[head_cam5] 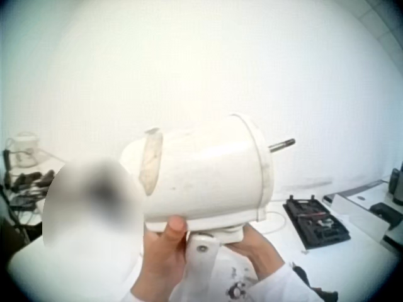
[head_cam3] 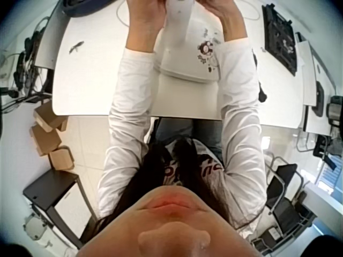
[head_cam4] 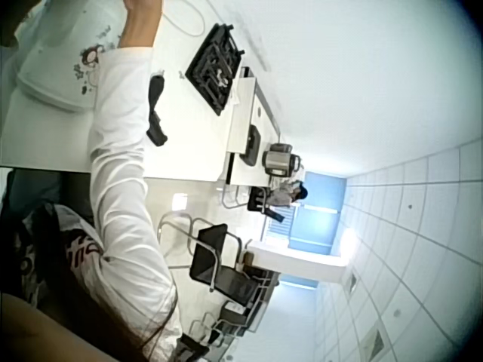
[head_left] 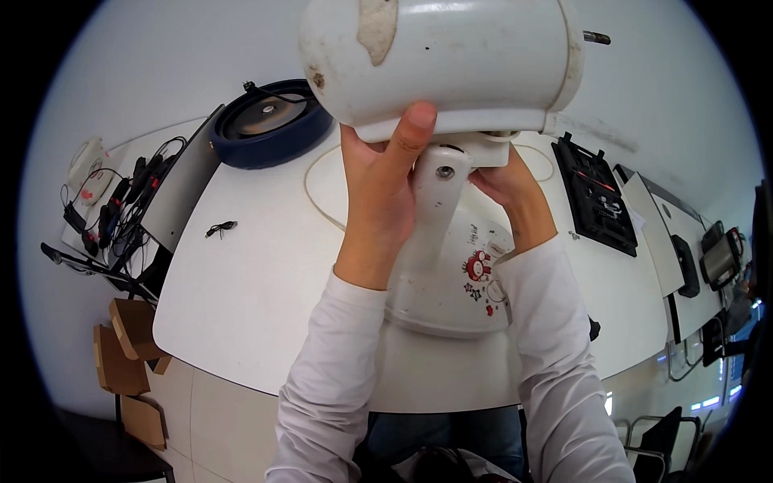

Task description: The person assembles a white electric fan by attaching the motor housing to the stand, inserting a screw, and securing the components. They repeatedly adjust and tighten the connection between the motor and stand.

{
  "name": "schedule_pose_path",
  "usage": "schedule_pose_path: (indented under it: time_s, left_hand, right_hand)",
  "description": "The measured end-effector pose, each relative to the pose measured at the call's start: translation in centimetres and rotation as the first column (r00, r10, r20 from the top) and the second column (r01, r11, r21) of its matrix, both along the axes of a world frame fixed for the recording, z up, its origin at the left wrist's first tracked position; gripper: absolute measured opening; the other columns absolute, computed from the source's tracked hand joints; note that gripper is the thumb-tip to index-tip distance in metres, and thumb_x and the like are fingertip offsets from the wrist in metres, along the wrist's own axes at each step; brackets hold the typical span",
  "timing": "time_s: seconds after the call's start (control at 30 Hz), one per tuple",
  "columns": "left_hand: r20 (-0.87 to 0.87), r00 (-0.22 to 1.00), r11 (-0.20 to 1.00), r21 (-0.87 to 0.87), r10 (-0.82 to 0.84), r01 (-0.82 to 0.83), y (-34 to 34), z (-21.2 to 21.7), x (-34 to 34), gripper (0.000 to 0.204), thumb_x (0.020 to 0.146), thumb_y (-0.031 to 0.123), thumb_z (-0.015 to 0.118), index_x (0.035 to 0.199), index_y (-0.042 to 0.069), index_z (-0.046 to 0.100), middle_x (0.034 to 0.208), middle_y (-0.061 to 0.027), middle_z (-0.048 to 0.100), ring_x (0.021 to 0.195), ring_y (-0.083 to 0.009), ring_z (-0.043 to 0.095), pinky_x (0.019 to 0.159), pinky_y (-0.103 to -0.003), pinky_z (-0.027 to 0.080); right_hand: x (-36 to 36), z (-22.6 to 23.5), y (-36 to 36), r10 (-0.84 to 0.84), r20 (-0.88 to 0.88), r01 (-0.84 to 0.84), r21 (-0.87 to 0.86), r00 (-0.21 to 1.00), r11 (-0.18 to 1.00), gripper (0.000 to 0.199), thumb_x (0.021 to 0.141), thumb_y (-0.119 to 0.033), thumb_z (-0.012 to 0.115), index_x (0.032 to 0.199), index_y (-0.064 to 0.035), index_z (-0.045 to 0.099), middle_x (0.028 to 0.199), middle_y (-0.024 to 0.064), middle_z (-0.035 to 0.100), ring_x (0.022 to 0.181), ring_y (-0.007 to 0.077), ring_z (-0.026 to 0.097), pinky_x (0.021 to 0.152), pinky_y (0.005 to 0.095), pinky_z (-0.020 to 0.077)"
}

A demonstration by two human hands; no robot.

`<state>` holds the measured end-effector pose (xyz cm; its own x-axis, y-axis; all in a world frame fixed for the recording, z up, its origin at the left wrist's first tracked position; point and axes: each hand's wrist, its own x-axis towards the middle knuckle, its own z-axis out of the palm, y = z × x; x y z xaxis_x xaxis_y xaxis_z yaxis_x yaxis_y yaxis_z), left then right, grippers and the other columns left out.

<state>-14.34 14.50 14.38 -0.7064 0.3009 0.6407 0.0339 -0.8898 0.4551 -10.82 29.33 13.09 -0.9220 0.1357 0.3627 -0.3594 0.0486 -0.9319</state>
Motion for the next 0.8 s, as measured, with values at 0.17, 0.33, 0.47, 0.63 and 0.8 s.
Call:
schedule_pose_path:
  time_s: [0.17, 0.33, 0.47, 0.63, 0.8]
  left_hand:
    - [-0.006, 1.0, 1.0, -0.007, -0.008, 0.008, -0.2, -0.2, -0.2, 0.073, 0.073, 0.029, 0.073, 0.127, 0.005, 0.03, 0.117, -0.0101, 0.049, 0.106, -0.0193, 0.05, 0.09, -0.032, 0.041]
    - [0.006, 0.999, 0.998, 0.026, -0.052, 0.051, -0.3, -0.3, -0.6, 0.071, 0.075, 0.028, 0.071, 0.128, 0.006, 0.03, 0.118, -0.0082, 0.048, 0.106, -0.0186, 0.05, 0.091, -0.033, 0.041]
    - [0.019, 0.999, 0.999, 0.019, -0.028, 0.028, -0.2, -0.5, -0.7, 0.073, 0.074, 0.029, 0.072, 0.129, 0.007, 0.029, 0.12, -0.0076, 0.047, 0.109, -0.0177, 0.048, 0.094, -0.032, 0.038]
    - [0.033, 0.999, 0.999, 0.032, -0.006, 0.005, -0.2, -0.2, -0.3, 0.076, 0.074, 0.03, 0.073, 0.13, 0.008, 0.027, 0.121, -0.007, 0.046, 0.111, -0.0168, 0.046, 0.095, -0.031, 0.037]
    - [0.046, 0.999, 0.999, 0.024, -0.024, 0.023, -0.4, -0.4, -0.6, 0.077, 0.073, 0.03, 0.074, 0.13, 0.008, 0.027, 0.121, -0.0072, 0.045, 0.11, -0.0168, 0.046, 0.093, -0.03, 0.037]
  right_hand:
    - [1.8, 1.2, -0.3, 0.077, 0.104, -0.053, -0.22, 0.992, 0.974, 0.05, 0.08, -0.011, 0.059, 0.124, -0.0024, 0.039, 0.114, 0.0092, 0.052, 0.101, 0.0181, 0.052, 0.08, 0.0325, 0.0454]
    - [3.8, 0.2, -1.3, 0.131, -0.02, -0.132, -0.133, 0.991, 0.982, 0.054, 0.079, -0.017, 0.062, 0.124, -0.0004, 0.038, 0.118, 0.0079, 0.049, 0.11, 0.0181, 0.047, 0.089, 0.0331, 0.0412]
    - [4.4, -0.4, -4.1, -0.022, -0.091, 0.018, -0.049, 0.996, 0.999, 0.055, 0.077, -0.011, 0.064, 0.124, 0.0002, 0.038, 0.118, 0.0083, 0.049, 0.111, 0.0172, 0.046, 0.091, 0.0319, 0.0393]
    - [4.0, 0.1, -6.4, -0.191, -0.108, 0.173, -0.154, 0.976, 0.973, 0.047, 0.077, -0.004, 0.063, 0.117, 0.0035, 0.041, 0.105, 0.0081, 0.054, 0.092, 0.0107, 0.052, 0.076, 0.0237, 0.0441]
    - [4.2, 0.4, -7.1, -0.242, -0.084, 0.231, -0.13, 0.967, 0.964, 0.039, 0.077, -0.011, 0.064, 0.11, 0.0026, 0.048, 0.095, 0.0041, 0.057, 0.085, 0.0095, 0.052, 0.078, 0.0241, 0.04]
